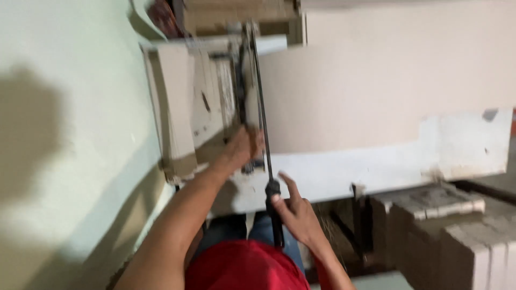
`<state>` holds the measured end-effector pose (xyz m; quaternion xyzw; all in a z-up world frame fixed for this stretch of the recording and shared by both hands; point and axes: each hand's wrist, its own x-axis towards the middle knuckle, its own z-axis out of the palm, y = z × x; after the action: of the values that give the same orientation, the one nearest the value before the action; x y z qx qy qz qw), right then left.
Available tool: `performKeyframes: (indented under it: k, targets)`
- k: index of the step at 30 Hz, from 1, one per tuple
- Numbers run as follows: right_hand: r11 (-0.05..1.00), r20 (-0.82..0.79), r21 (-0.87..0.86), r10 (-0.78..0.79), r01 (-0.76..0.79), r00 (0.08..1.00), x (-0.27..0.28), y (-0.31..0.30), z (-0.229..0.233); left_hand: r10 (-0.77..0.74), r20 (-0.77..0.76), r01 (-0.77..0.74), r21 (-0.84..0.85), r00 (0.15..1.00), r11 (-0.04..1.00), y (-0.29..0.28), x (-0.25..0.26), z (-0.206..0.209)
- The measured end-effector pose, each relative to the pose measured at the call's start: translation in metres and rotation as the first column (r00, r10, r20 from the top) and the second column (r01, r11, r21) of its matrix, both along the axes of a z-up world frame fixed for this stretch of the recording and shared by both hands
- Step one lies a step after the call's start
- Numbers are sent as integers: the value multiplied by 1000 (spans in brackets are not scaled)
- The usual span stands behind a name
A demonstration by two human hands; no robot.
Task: The person operates a manual paper cutter to trim large sheets of white paper. They repeatedly place sheets into the machine, align them against the guide, and pull down the lever to cut the paper. The cut pieces are then removed and stacked.
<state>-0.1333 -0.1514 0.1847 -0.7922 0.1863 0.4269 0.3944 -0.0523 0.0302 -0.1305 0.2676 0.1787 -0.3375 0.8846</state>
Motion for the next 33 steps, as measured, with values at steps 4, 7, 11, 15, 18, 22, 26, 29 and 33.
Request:
performKeyframes:
  k: [4, 7, 11, 15, 18, 22, 26, 29, 33]
  targets:
    - [914, 68, 5, -404, 405, 912, -23, -43, -134, -949, 270, 82, 955, 162, 286, 25, -46, 37]
    - [576, -38, 190, -805, 795, 592, 1, -63, -187, -929, -263, -462, 879, -259, -121, 67, -42, 67]
    - [322, -161, 300, -911, 898, 380, 19, -82, -211, -878, -443, -517, 802, -181, -299, 127, -14, 81]
    - [223, -129, 420, -945, 880, 301, -12, -87, -222, -843, -485, -620, 741, -230, -257, 143, 9, 135]
    - [393, -92, 335, -891, 856, 445, -22, -67, -205, -886, -401, -504, 829, -233, -243, 123, 13, 159]
    - [468, -118, 319, -843, 824, 525, 0, -45, -209, -948, -318, -350, 886, 23, -306, 62, 35, 184]
    - [530, -85, 282, -816, 800, 571, 16, -42, -203, -880, -349, 88, 937, 323, -339, 2, 54, 184]
    - [764, -79, 170, -619, 622, 781, 11, -48, -208, -785, -571, 23, 812, 241, -584, -22, 44, 154]
    - [984, 36, -173, -35, 41, 999, 30, -12, -108, -755, -610, 42, 784, 241, -619, -30, 48, 145]
